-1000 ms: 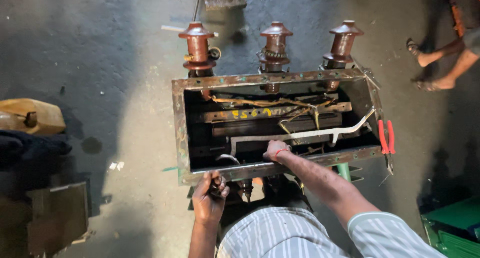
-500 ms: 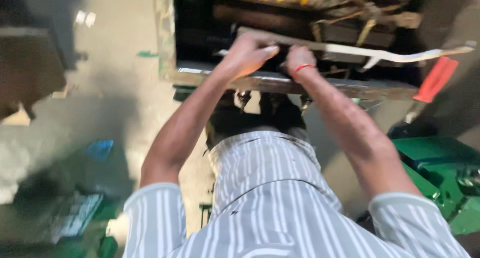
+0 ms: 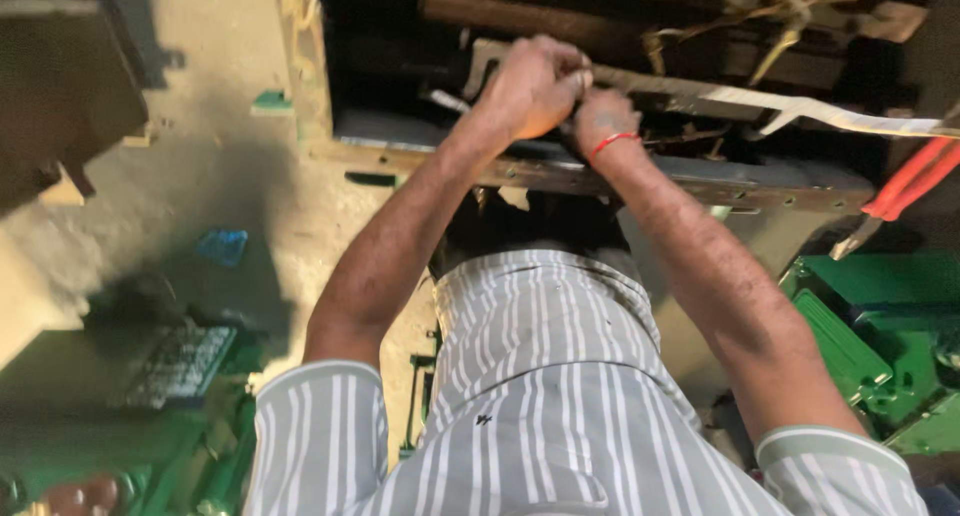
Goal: The person uses pliers to strip and adjust wires inside an electrical enclosure, then retrieves washers and nuts from a container and installs them onto the equipment's terminals.
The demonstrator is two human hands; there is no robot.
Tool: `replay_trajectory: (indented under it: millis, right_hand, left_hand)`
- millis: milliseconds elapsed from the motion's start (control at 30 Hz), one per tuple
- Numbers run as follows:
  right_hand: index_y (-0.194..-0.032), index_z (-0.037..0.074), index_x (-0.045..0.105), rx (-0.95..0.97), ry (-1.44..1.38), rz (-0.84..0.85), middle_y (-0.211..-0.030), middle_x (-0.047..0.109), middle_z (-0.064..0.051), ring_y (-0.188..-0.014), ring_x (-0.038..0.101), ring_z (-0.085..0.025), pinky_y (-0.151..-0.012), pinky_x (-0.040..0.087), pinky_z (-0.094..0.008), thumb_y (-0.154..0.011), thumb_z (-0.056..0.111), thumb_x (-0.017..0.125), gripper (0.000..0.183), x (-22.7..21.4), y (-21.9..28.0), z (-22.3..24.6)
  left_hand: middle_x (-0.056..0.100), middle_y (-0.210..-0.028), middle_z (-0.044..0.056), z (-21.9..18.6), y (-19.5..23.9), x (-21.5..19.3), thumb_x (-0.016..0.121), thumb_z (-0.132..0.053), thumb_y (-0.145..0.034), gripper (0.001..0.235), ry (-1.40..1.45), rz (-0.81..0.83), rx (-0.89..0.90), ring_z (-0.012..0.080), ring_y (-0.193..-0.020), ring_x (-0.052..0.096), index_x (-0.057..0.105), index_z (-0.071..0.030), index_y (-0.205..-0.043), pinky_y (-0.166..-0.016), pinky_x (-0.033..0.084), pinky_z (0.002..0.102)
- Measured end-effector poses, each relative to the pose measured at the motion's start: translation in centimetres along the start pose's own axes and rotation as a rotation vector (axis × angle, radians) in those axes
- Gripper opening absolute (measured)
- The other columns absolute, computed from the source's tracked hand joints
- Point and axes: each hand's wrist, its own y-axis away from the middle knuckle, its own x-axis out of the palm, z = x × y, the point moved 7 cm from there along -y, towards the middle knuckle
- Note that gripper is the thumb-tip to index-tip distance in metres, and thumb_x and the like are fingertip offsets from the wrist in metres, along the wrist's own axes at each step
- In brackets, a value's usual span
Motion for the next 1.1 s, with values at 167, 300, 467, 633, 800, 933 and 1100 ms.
replay_trajectory:
  millis: [167,300,467,633,800,933,1100]
  right_hand:
    - [-0.13,0.007,0.057,-0.147,-0.236,-0.06,-0.126,0.068,-0.018,-0.121,0.063,-0.038,-0.096,0.051,-0.05,-0.083,0.034,0.071,0.056,1.0,0.1,-1.3]
    - [-0.129,0.006,0.058,-0.117,-0.134,0.012,-0.125,0.068,-0.018,-0.119,0.064,-0.037,-0.096,0.052,-0.049,-0.084,0.033,0.071,0.054,2.3,0.6,-0.5]
    - [-0.128,0.006,0.059,-0.152,-0.174,0.016,-0.124,0.068,-0.018,-0.118,0.064,-0.037,-0.095,0.052,-0.048,-0.085,0.031,0.071,0.052,1.2,1.1,0.4]
    - [-0.127,0.006,0.059,-0.174,-0.186,0.021,-0.123,0.068,-0.017,-0.116,0.065,-0.036,-0.094,0.053,-0.048,-0.086,0.03,0.072,0.05,0.0,1.6,0.9]
    - [-0.127,0.005,0.06,-0.187,-0.204,0.039,-0.122,0.069,-0.017,-0.114,0.065,-0.036,-0.093,0.053,-0.047,-0.087,0.029,0.072,0.047,0.2,2.2,1.4]
    - [-0.126,0.005,0.061,-0.197,-0.204,0.054,-0.121,0.069,-0.017,-0.113,0.066,-0.035,-0.092,0.054,-0.046,-0.088,0.027,0.072,0.046,0.1,2.5,1.1]
    - [-0.125,0.004,0.061,-0.192,-0.208,0.051,-0.12,0.069,-0.017,-0.111,0.066,-0.034,-0.091,0.054,-0.045,-0.089,0.026,0.073,0.044,-0.5,2.6,1.8]
  left_hand:
    - [0.077,-0.097,0.014,-2.8,-3.2,5.4,0.07,-0.017,-0.079,0.023,-0.346,0.229,0.144,0.0363,-0.092,0.072,0.082,-0.018,-0.098,-0.084,0.058,0.047]
    - [0.075,-0.096,0.017,-2.9,-5.4,8.2,0.074,-0.024,-0.082,0.018,-0.532,0.31,0.113,0.0365,-0.091,0.072,0.08,-0.013,-0.095,-0.078,0.058,0.05]
    - [0.072,-0.099,0.022,-4.1,-7.3,12.3,0.077,-0.017,-0.07,0.025,-0.686,0.43,0.173,0.0396,-0.091,0.071,0.077,-0.005,-0.092,-0.072,0.06,0.049]
    - [0.075,-0.1,0.022,-3.4,-8.5,15.6,0.074,-0.014,-0.077,0.022,-0.774,0.522,0.163,0.0394,-0.096,0.073,0.078,-0.007,-0.097,-0.077,0.06,0.048]
    - [0.074,-0.102,0.02,-4.2,-9.4,17.8,0.074,-0.018,-0.077,0.023,-0.811,0.571,0.237,0.0383,-0.096,0.072,0.078,-0.007,-0.098,-0.077,0.06,0.048]
    - [0.075,-0.103,0.02,-4.1,-9.3,18.8,0.074,-0.019,-0.081,0.021,-0.843,0.609,0.241,0.0377,-0.097,0.073,0.078,-0.008,-0.099,-0.078,0.061,0.048]
    - [0.075,-0.105,0.017,-3.8,-9.5,19.0,0.075,-0.02,-0.079,0.024,-0.867,0.685,0.229,0.0364,-0.099,0.072,0.077,-0.008,-0.101,-0.078,0.06,0.049]
